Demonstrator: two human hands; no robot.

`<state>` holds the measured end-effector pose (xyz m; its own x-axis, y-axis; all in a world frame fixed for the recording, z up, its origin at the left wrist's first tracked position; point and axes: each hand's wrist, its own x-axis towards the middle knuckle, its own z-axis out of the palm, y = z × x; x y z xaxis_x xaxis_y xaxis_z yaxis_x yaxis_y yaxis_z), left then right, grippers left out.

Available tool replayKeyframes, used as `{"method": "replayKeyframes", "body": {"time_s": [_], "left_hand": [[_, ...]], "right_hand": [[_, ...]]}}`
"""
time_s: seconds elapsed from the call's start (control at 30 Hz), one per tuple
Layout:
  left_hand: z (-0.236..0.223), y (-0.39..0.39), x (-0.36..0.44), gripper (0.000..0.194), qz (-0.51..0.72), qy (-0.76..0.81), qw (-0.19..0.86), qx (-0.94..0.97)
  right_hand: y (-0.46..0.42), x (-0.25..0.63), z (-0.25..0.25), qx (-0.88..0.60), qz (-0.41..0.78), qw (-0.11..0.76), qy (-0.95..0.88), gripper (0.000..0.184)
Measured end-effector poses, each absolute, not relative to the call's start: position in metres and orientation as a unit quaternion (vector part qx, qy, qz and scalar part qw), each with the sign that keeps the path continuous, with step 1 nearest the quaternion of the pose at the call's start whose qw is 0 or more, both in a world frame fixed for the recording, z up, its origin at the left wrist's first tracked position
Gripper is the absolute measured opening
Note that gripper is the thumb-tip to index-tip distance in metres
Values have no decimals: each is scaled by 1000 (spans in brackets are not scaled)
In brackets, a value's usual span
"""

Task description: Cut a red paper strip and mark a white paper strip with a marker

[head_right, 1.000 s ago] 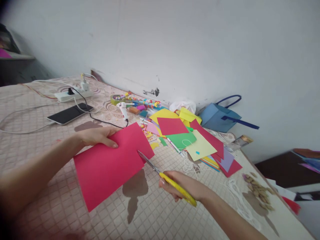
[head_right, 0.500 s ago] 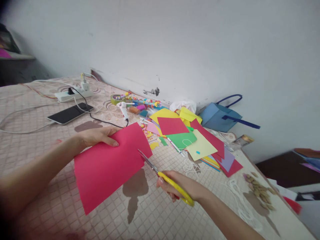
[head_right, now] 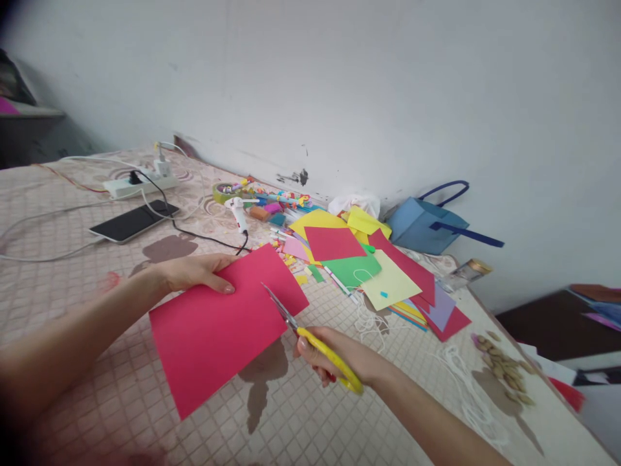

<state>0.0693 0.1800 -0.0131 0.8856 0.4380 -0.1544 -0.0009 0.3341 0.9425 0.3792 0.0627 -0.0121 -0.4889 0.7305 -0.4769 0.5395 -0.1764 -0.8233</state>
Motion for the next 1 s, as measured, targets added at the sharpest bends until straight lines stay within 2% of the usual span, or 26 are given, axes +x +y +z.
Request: {"method": "replayKeyframes", "body": {"time_s": [0.33, 0.57, 1.0], "left_hand": [[-12, 181, 68, 48, 146, 192, 782, 574], [-10, 179, 68, 54, 146, 208, 798, 547], [-20, 181, 70, 57, 147, 179, 852, 469]], "right_hand": [[65, 372, -20, -497, 581, 90, -638, 55], [63, 362, -10, -511, 544, 83, -661, 56], [68, 369, -27, -423, 614, 126, -654, 61]]}}
